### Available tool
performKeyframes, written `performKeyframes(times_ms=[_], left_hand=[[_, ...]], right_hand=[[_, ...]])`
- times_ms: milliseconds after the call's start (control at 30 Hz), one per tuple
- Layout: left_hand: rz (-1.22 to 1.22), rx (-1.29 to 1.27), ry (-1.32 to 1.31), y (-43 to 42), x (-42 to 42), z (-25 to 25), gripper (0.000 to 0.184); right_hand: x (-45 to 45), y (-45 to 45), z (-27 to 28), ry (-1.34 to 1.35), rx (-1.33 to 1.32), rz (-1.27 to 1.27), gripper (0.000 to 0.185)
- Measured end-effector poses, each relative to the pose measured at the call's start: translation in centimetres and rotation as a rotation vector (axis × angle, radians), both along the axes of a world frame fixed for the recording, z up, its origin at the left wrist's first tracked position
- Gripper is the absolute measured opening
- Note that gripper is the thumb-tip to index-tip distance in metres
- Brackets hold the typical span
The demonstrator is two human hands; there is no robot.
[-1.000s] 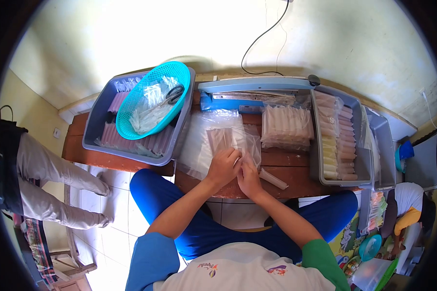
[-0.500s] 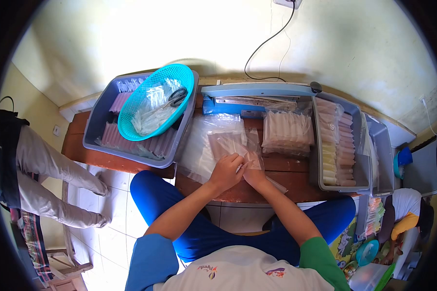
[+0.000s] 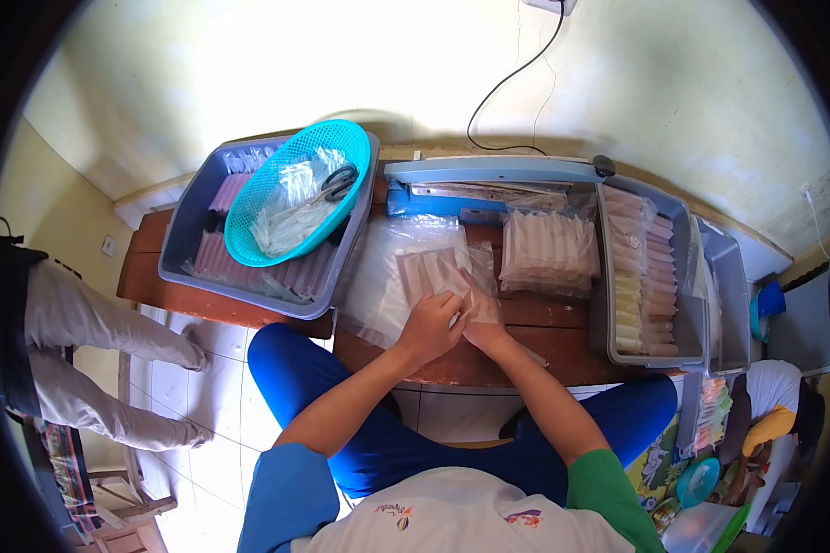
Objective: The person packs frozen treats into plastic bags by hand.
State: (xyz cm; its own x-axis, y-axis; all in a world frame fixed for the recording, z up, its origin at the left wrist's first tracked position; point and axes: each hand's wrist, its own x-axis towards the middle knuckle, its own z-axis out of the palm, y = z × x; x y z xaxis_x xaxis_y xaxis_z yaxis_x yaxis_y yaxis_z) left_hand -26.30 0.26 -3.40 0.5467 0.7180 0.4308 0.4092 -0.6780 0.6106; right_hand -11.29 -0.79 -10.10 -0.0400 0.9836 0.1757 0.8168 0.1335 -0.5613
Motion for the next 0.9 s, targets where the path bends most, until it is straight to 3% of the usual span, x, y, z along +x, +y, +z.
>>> performKeyframes(times_ms=[200,267,367,467,600,667,700,733,800,867,900], left_hand=[[-0.017,-0.008,-0.018,0.0,0.0,0.0,0.011],[-0.009,0.008,0.005,0.1,0.0,-0.2,0.012],[-0.009,-0.003,-0.003,0.1,0.0,-0.2,0.012],[-0.011,-0.011,-0.016,0.2,0.0,-0.3,0.012],[-0.002,-0.011,-0.002,0.2,-0.1,-0.1,0.012],[-0.017,-0.013,-0.019,0.2,-0.1,0.2,0.014],[-0.024,-0.013,-0.02,0.2,0.0,0.3,0.014],[-0.035,0.018,-0.031,0.2,0.0,0.4,0.015],[-0.056,0.042,-0.045,-0.1,0.0,0.9,0.016],[-0.1,0.069,-0.006,-0.4,0.0,1.3,0.019],[-0.109,0.059,-0.009,-0.6,0.1,1.1,0.019]], right_hand=[[-0.3,-0.1,2.1,0.052,-0.036,-0.008,0.07],[-0.2,-0.1,3.2,0.054,-0.209,0.01,0.076],[0.4,0.4,-0.6,-0.049,-0.057,0.068,0.08],[-0.1,0.3,1.9,-0.063,-0.173,0.044,0.08],[-0.5,-0.1,2.1,-0.073,-0.118,0.023,0.083],[-0.7,-0.9,3.5,0.16,-0.228,-0.022,0.065],[-0.4,-1.2,2.7,0.16,-0.227,-0.029,0.065],[0.0,-1.7,2.0,0.113,0.007,0.071,0.05],[0.9,-3.9,1.4,0.06,0.235,0.159,0.036],[1.3,-7.0,6.0,0.281,0.045,0.136,0.016],[2.1,-8.0,6.7,0.28,0.036,0.125,0.016]])
